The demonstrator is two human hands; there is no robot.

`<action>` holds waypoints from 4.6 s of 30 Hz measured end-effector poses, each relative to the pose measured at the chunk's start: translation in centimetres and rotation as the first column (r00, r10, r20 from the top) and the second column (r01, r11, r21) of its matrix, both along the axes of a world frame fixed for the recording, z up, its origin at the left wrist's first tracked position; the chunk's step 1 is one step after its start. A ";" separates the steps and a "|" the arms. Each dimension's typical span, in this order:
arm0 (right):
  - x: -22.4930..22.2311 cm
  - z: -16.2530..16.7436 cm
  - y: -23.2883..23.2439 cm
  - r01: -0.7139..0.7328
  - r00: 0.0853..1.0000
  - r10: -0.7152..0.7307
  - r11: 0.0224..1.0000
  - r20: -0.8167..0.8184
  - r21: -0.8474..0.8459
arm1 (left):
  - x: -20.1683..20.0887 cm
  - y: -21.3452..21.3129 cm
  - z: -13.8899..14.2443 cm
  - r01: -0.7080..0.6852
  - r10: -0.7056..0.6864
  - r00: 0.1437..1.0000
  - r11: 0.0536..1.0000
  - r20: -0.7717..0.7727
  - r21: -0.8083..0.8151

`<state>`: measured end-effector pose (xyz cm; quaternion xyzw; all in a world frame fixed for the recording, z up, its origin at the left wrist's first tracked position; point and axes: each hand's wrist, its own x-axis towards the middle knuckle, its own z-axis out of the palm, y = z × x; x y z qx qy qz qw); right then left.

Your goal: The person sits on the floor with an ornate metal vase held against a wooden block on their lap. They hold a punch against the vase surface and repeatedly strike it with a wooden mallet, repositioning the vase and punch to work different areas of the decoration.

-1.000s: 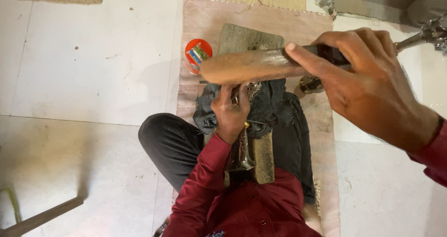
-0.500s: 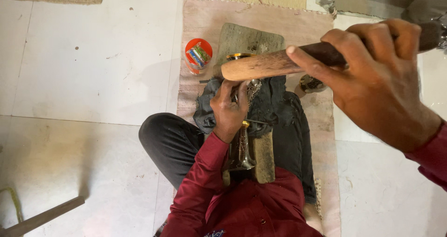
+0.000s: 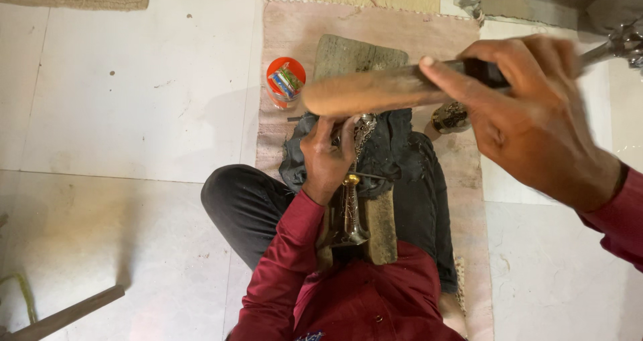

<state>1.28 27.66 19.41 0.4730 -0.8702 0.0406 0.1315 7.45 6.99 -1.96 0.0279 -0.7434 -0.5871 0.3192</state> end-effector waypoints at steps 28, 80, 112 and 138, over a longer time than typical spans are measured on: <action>0.6 -5.9 3.6 0.204 0.970 -0.172 0.961 -0.171 0.187 | -0.7 -1.3 -1.3 0.079 -0.067 0.986 0.994 -0.152 0.075; 0.4 0.3 -1.1 0.004 1.000 -0.004 0.999 -0.016 0.035 | 0.2 -1.0 -0.4 0.090 -0.087 0.995 0.994 -0.045 0.068; 0.0 -2.0 0.8 0.004 0.966 0.025 0.993 -0.256 0.115 | 0.1 -1.6 -0.3 0.117 -0.118 0.992 0.993 -0.050 -0.017; -0.2 -1.5 0.4 0.047 0.991 -0.036 0.995 0.126 -0.090 | -0.5 -3.3 0.5 0.258 -0.258 0.966 0.966 -0.009 -0.034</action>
